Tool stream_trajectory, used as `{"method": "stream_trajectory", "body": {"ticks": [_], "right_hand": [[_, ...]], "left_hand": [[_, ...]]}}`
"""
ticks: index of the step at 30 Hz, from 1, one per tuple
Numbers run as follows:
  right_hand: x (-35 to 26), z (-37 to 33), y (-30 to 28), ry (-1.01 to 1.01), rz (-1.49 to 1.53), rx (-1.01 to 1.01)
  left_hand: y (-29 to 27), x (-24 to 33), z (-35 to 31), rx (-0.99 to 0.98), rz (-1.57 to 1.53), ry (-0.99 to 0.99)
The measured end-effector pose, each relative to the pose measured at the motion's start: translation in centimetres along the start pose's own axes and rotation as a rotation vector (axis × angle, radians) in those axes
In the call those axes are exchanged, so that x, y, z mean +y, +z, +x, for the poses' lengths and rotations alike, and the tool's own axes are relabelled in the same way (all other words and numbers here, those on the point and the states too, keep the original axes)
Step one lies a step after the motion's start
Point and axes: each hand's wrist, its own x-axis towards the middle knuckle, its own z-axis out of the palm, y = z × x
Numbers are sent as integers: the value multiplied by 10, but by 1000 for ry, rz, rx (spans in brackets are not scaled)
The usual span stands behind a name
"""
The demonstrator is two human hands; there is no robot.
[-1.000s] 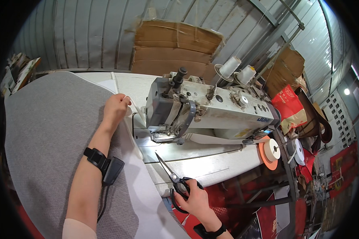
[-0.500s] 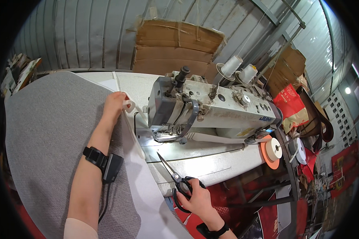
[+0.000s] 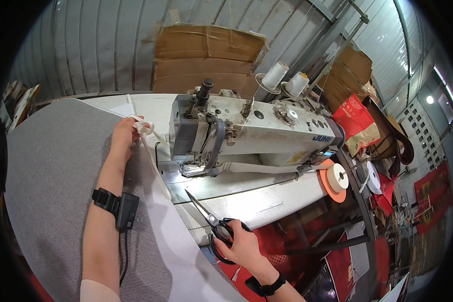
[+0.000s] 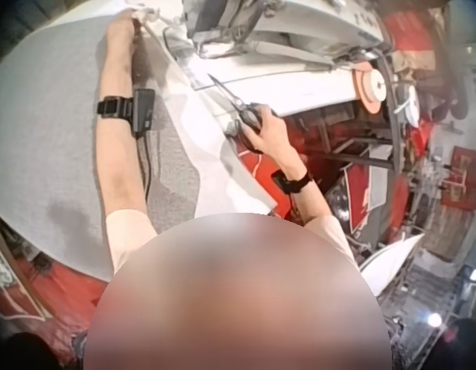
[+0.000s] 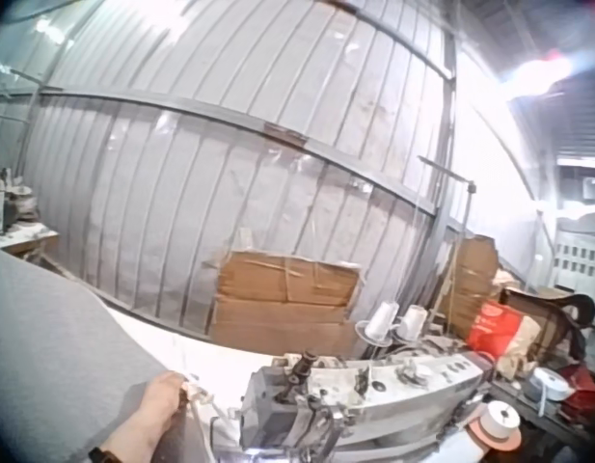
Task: Measuring and cutting fabric at a sewing workstation.
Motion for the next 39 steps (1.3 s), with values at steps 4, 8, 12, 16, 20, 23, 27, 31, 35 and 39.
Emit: {"method": "stream_trajectory", "body": {"ticks": [4, 8, 12, 16, 20, 23, 27, 31, 35, 39], "right_hand": [[2, 0, 2, -5, 0, 0], [-1, 0, 1, -6, -9, 9], [3, 1, 4, -2, 4, 7], [1, 0, 3, -7, 5, 17], [4, 0, 2, -3, 7, 30], [3, 0, 1, -12, 26, 41], [1, 1, 2, 17, 23, 17], [0, 1, 2, 17, 9, 31], [-2, 1, 0, 35, 31, -5], [2, 0, 3, 5, 17, 26]], "left_hand": [[-2, 0, -1, -4, -37, 15], [-8, -8, 9, -28, -37, 49], [-5, -7, 4, -15, -66, 43], [-7, -7, 6, 1, -124, 50], [-5, -7, 5, -13, -145, 62], [-7, -4, 4, 5, -172, 61], [-11, -5, 6, 20, -197, 85], [-11, -8, 9, 16, -263, 91], [-9, -4, 2, 63, -302, 131], [-8, -7, 4, 95, -329, 137]]}}
